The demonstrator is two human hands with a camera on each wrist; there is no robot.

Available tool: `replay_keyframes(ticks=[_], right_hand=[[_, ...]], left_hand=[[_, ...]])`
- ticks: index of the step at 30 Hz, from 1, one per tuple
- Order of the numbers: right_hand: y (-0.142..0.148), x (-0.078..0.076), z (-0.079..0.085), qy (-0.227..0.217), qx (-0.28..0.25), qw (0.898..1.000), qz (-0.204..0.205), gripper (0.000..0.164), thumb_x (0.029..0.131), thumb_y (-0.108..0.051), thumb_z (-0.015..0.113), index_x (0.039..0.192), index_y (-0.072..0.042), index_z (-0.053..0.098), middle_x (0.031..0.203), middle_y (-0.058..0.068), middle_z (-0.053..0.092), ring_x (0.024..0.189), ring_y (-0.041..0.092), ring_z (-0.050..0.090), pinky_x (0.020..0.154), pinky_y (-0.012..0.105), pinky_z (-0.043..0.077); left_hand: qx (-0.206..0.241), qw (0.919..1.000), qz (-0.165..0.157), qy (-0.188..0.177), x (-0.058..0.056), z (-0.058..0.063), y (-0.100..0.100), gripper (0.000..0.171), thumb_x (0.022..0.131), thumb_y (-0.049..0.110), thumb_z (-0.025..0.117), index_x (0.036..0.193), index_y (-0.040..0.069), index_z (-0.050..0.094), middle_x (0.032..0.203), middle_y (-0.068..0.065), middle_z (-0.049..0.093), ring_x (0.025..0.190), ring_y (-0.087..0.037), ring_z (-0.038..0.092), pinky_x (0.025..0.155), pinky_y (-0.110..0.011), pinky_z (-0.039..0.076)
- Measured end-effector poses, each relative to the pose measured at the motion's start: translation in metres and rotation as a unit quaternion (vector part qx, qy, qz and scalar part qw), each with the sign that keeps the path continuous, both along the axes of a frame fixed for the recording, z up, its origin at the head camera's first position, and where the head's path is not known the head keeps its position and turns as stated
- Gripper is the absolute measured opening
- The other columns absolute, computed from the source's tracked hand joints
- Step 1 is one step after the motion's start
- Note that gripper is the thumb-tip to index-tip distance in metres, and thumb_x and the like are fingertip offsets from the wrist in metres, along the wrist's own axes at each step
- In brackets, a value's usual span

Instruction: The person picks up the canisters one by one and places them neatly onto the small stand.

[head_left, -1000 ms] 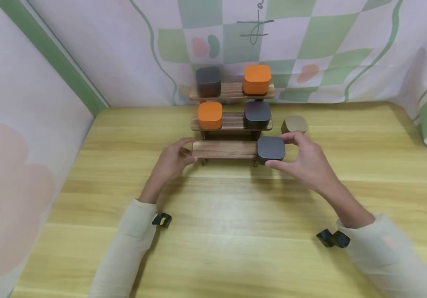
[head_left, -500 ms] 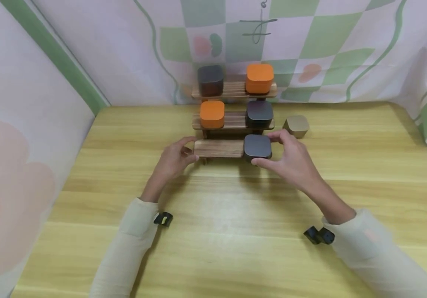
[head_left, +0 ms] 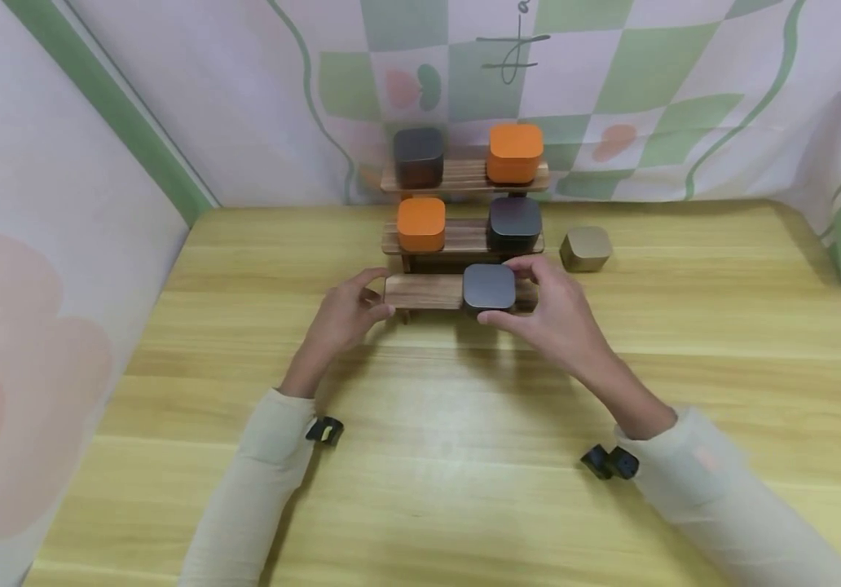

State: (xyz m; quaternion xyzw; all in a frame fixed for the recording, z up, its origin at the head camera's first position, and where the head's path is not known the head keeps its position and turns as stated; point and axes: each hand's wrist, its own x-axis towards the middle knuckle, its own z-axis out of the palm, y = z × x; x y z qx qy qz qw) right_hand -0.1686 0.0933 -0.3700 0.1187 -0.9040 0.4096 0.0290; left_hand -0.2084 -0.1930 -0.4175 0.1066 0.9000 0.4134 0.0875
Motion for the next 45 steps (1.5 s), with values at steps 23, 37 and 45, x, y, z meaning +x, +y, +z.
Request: replay_keyframes(ticks=[23, 37, 45], right_hand=[[-0.038, -0.015, -0.011, 0.012, 0.015, 1.000, 0.010, 0.073, 0.075, -0.023, 0.092, 0.131, 0.003, 0.053, 0.118, 0.020, 0.061, 0.104, 0.037, 0.057, 0.086, 0.048, 0.048], [-0.061, -0.017, -0.017, 0.015, 0.027, 1.000, -0.002, 0.073, 0.077, -0.028, 0.090, 0.134, -0.001, 0.054, 0.126, 0.017, 0.061, 0.115, 0.036, 0.050, 0.091, 0.050, 0.044], [-0.070, -0.020, -0.021, 0.018, 0.028, 0.999, -0.002, 0.074, 0.077, -0.026, 0.090, 0.135, 0.001, 0.053, 0.126, 0.019, 0.062, 0.119, 0.037, 0.049, 0.095, 0.052, 0.042]], left_hand=[[-0.010, 0.9998, 0.003, 0.017, 0.000, -0.002, 0.000, 0.057, 0.094, 0.015, 0.073, 0.146, 0.012, 0.051, 0.122, -0.020, 0.066, 0.106, -0.031, 0.066, 0.083, -0.042, 0.058], [0.000, 0.9999, 0.003, 0.012, 0.000, -0.003, -0.001, 0.057, 0.094, 0.013, 0.072, 0.146, 0.012, 0.050, 0.120, -0.020, 0.067, 0.105, -0.030, 0.066, 0.082, -0.041, 0.058], [0.003, 0.9999, 0.001, 0.013, 0.000, -0.002, -0.001, 0.056, 0.095, 0.014, 0.071, 0.147, 0.013, 0.050, 0.118, -0.018, 0.067, 0.106, -0.030, 0.066, 0.084, -0.042, 0.058]])
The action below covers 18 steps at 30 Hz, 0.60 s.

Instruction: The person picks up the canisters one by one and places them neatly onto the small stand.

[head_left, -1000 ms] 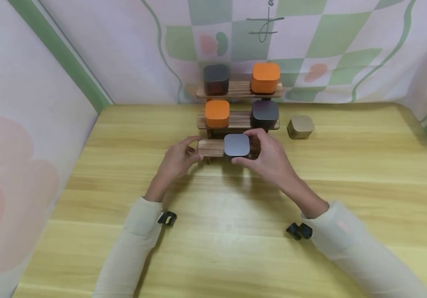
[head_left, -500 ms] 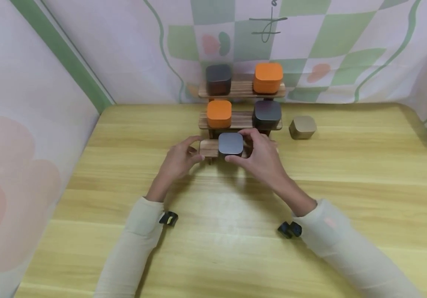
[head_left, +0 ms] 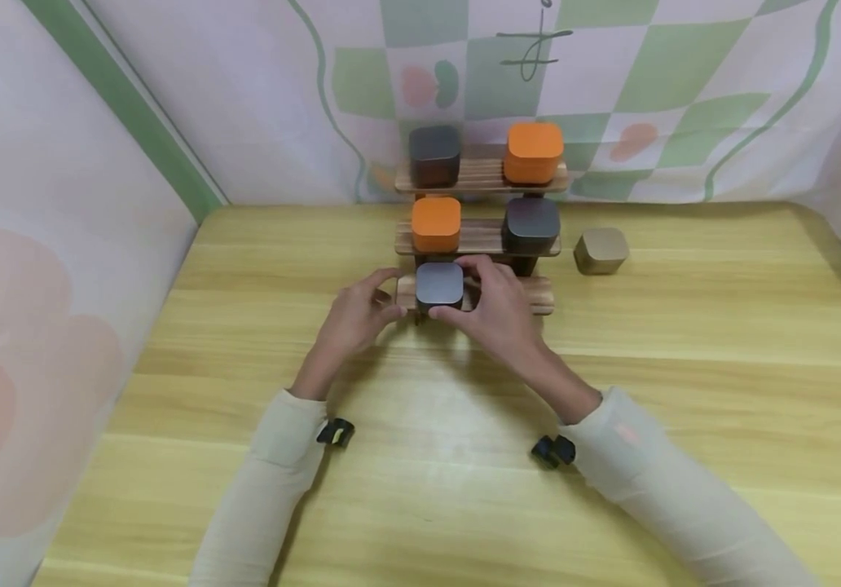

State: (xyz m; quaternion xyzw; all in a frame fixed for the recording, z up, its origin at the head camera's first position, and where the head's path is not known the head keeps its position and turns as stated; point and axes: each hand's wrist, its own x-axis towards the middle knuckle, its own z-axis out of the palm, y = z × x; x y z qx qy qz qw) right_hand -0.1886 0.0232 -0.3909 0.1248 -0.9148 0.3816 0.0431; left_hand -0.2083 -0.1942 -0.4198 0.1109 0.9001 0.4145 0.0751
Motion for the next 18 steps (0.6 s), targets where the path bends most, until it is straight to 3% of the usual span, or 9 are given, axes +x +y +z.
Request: replay_keyframes(ticks=[18], right_hand=[[-0.0083, -0.0030, -0.0032, -0.016, 0.000, 1.000, -0.020, 0.075, 0.077, -0.030, 0.090, 0.135, 0.001, 0.053, 0.122, 0.017, 0.062, 0.118, 0.037, 0.050, 0.097, 0.052, 0.044]], left_hand=[[-0.003, 1.0000, 0.000, 0.006, 0.0007, 0.0007, 0.0000, 0.056, 0.094, 0.014, 0.072, 0.147, 0.013, 0.050, 0.119, -0.019, 0.067, 0.105, -0.030, 0.066, 0.085, -0.043, 0.057]])
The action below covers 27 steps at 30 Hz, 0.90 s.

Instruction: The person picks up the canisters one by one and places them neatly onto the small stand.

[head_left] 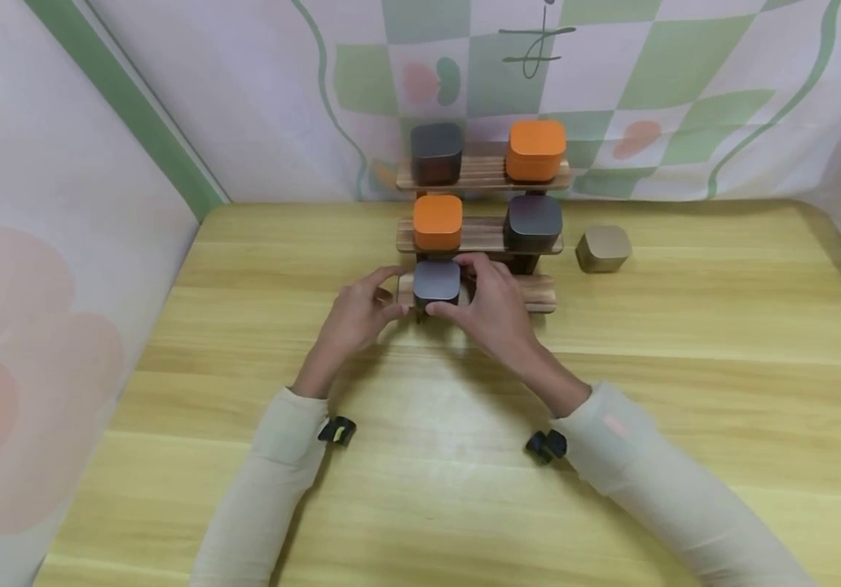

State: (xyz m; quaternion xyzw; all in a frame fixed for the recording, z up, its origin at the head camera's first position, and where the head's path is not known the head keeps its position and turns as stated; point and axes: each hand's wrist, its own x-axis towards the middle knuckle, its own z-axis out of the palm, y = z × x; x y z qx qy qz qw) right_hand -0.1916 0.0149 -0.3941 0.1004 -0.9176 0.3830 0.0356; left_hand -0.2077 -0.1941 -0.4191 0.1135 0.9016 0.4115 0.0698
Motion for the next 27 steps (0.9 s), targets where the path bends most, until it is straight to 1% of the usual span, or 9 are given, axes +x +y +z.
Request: replay_keyframes(ticks=[6, 13, 16, 20, 24, 27], right_hand=[[0.000, -0.001, -0.001, 0.006, -0.009, 1.000, 0.000, 0.075, 0.077, -0.028, 0.090, 0.135, 0.002, 0.052, 0.121, 0.018, 0.062, 0.119, 0.037, 0.049, 0.099, 0.051, 0.042], [0.001, -0.002, -0.001, 0.003, -0.003, 1.000, 0.002, 0.078, 0.076, -0.029, 0.090, 0.137, 0.002, 0.051, 0.125, 0.018, 0.060, 0.123, 0.038, 0.048, 0.101, 0.053, 0.042], [0.002, -0.001, -0.001, 0.004, -0.001, 1.000, 0.004, 0.079, 0.076, -0.030, 0.090, 0.137, 0.001, 0.051, 0.126, 0.018, 0.060, 0.124, 0.038, 0.048, 0.101, 0.053, 0.042], [0.004, 0.002, 0.001, 0.011, 0.004, 1.000, 0.010, 0.079, 0.076, -0.029, 0.090, 0.137, 0.002, 0.051, 0.126, 0.017, 0.061, 0.122, 0.038, 0.048, 0.104, 0.052, 0.039], [0.008, 0.003, 0.001, 0.014, 0.005, 1.000, 0.012, 0.079, 0.076, -0.028, 0.090, 0.137, 0.003, 0.051, 0.127, 0.018, 0.061, 0.124, 0.040, 0.046, 0.108, 0.052, 0.035], [0.011, 0.004, 0.000, 0.012, 0.001, 1.000, 0.012, 0.077, 0.077, -0.029, 0.089, 0.137, 0.001, 0.052, 0.127, 0.017, 0.061, 0.125, 0.039, 0.046, 0.107, 0.053, 0.035]], left_hand=[[-0.002, 1.0000, 0.000, 0.003, 0.000, 0.000, 0.000, 0.056, 0.094, 0.014, 0.072, 0.146, 0.013, 0.051, 0.119, -0.020, 0.067, 0.105, -0.030, 0.066, 0.085, -0.043, 0.057], [-0.005, 0.9999, 0.005, -0.008, 0.001, 0.002, 0.000, 0.057, 0.094, 0.015, 0.072, 0.147, 0.015, 0.050, 0.119, -0.019, 0.067, 0.105, -0.030, 0.066, 0.083, -0.043, 0.057], [-0.006, 0.9999, 0.005, -0.008, 0.001, 0.002, 0.001, 0.057, 0.094, 0.015, 0.072, 0.147, 0.015, 0.050, 0.120, -0.019, 0.067, 0.106, -0.030, 0.066, 0.083, -0.042, 0.058], [-0.007, 1.0000, 0.003, -0.006, 0.001, 0.002, 0.001, 0.057, 0.094, 0.015, 0.072, 0.147, 0.015, 0.050, 0.122, -0.019, 0.066, 0.106, -0.030, 0.066, 0.084, -0.043, 0.058], [-0.009, 0.9999, 0.004, -0.006, 0.002, 0.002, 0.001, 0.057, 0.094, 0.015, 0.072, 0.147, 0.015, 0.050, 0.122, -0.019, 0.066, 0.107, -0.030, 0.065, 0.084, -0.043, 0.057], [-0.010, 0.9999, 0.004, -0.008, 0.002, 0.002, 0.001, 0.057, 0.094, 0.015, 0.072, 0.147, 0.015, 0.050, 0.121, -0.018, 0.067, 0.106, -0.030, 0.065, 0.083, -0.043, 0.058]])
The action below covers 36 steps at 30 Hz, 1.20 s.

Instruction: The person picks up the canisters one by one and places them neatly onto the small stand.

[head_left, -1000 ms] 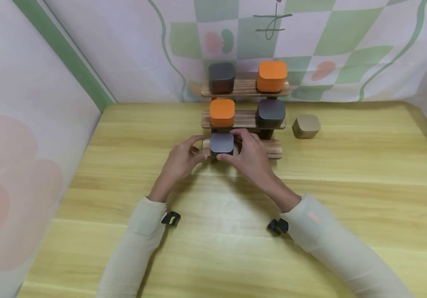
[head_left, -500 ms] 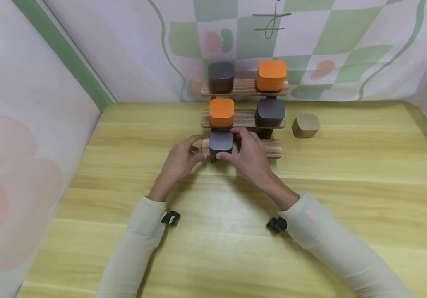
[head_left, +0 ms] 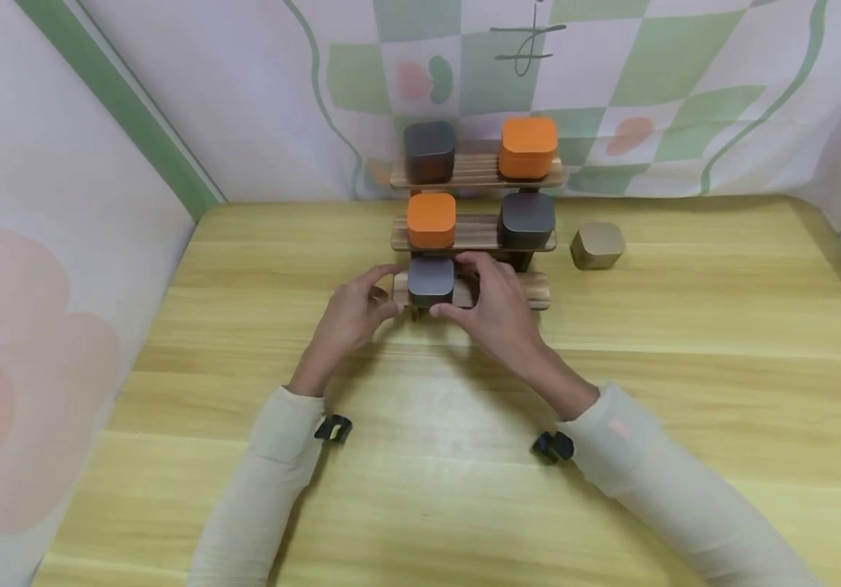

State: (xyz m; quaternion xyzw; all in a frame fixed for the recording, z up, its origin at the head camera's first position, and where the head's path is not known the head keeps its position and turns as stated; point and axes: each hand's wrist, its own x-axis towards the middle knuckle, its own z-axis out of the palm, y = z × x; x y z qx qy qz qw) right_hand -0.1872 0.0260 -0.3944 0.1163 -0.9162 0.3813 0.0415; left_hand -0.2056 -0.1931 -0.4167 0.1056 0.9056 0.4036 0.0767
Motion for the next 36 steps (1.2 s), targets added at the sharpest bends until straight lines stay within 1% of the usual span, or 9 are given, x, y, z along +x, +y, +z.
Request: replay_keyframes(ticks=[7, 11, 15, 18, 20, 27, 36], right_hand=[[0.009, 0.003, 0.001, 0.019, -0.004, 1.000, 0.001, 0.071, 0.080, -0.029, 0.088, 0.135, 0.000, 0.055, 0.126, 0.015, 0.061, 0.120, 0.037, 0.049, 0.103, 0.052, 0.038], [0.012, 0.006, 0.003, 0.034, -0.001, 0.999, 0.002, 0.069, 0.080, -0.029, 0.087, 0.134, 0.000, 0.055, 0.125, 0.016, 0.061, 0.118, 0.037, 0.049, 0.100, 0.051, 0.040], [0.016, 0.009, 0.004, 0.041, 0.002, 0.999, 0.003, 0.069, 0.079, -0.028, 0.088, 0.134, 0.000, 0.056, 0.125, 0.016, 0.061, 0.120, 0.037, 0.049, 0.104, 0.052, 0.038], [0.020, 0.011, 0.003, 0.043, 0.005, 0.999, 0.004, 0.068, 0.080, -0.027, 0.087, 0.134, 0.001, 0.055, 0.126, 0.016, 0.061, 0.122, 0.037, 0.049, 0.111, 0.053, 0.031], [0.023, 0.012, 0.002, 0.045, 0.008, 0.999, 0.005, 0.067, 0.081, -0.026, 0.086, 0.134, 0.001, 0.055, 0.127, 0.017, 0.061, 0.123, 0.037, 0.048, 0.112, 0.052, 0.030], [0.032, 0.014, 0.002, 0.048, 0.012, 0.999, 0.006, 0.065, 0.084, -0.026, 0.084, 0.135, 0.001, 0.053, 0.127, 0.017, 0.060, 0.126, 0.038, 0.044, 0.107, 0.051, 0.035], [0.047, 0.017, 0.002, 0.049, 0.011, 0.999, 0.010, 0.063, 0.085, -0.023, 0.083, 0.135, 0.001, 0.053, 0.124, 0.018, 0.061, 0.128, 0.039, 0.042, 0.109, 0.052, 0.032]], left_hand=[[0.000, 1.0000, -0.002, 0.007, -0.001, 0.001, 0.001, 0.057, 0.095, 0.017, 0.072, 0.147, 0.017, 0.050, 0.126, -0.018, 0.065, 0.108, -0.030, 0.065, 0.086, -0.044, 0.056], [-0.007, 0.9999, -0.003, 0.007, -0.001, 0.002, 0.001, 0.057, 0.095, 0.018, 0.071, 0.148, 0.018, 0.050, 0.126, -0.018, 0.065, 0.109, -0.030, 0.064, 0.085, -0.044, 0.057], [-0.013, 0.9999, -0.001, 0.004, 0.000, 0.002, 0.001, 0.056, 0.096, 0.019, 0.071, 0.147, 0.018, 0.050, 0.131, -0.016, 0.063, 0.112, -0.030, 0.063, 0.086, -0.045, 0.056], [-0.016, 0.9999, -0.001, 0.000, 0.001, 0.001, 0.001, 0.055, 0.096, 0.019, 0.070, 0.147, 0.018, 0.050, 0.136, -0.015, 0.060, 0.114, -0.030, 0.061, 0.087, -0.046, 0.055], [-0.018, 0.9998, -0.003, -0.001, 0.001, 0.001, 0.001, 0.055, 0.096, 0.020, 0.070, 0.148, 0.017, 0.050, 0.137, -0.016, 0.059, 0.116, -0.031, 0.060, 0.088, -0.047, 0.055], [-0.027, 0.9996, -0.001, -0.003, 0.000, 0.003, 0.001, 0.056, 0.096, 0.022, 0.069, 0.148, 0.018, 0.049, 0.134, -0.018, 0.060, 0.118, -0.032, 0.059, 0.089, -0.049, 0.054], [-0.024, 0.9997, -0.004, 0.003, 0.001, 0.002, 0.002, 0.058, 0.096, 0.021, 0.070, 0.149, 0.016, 0.048, 0.137, -0.018, 0.058, 0.118, -0.033, 0.059, 0.090, -0.050, 0.054]])
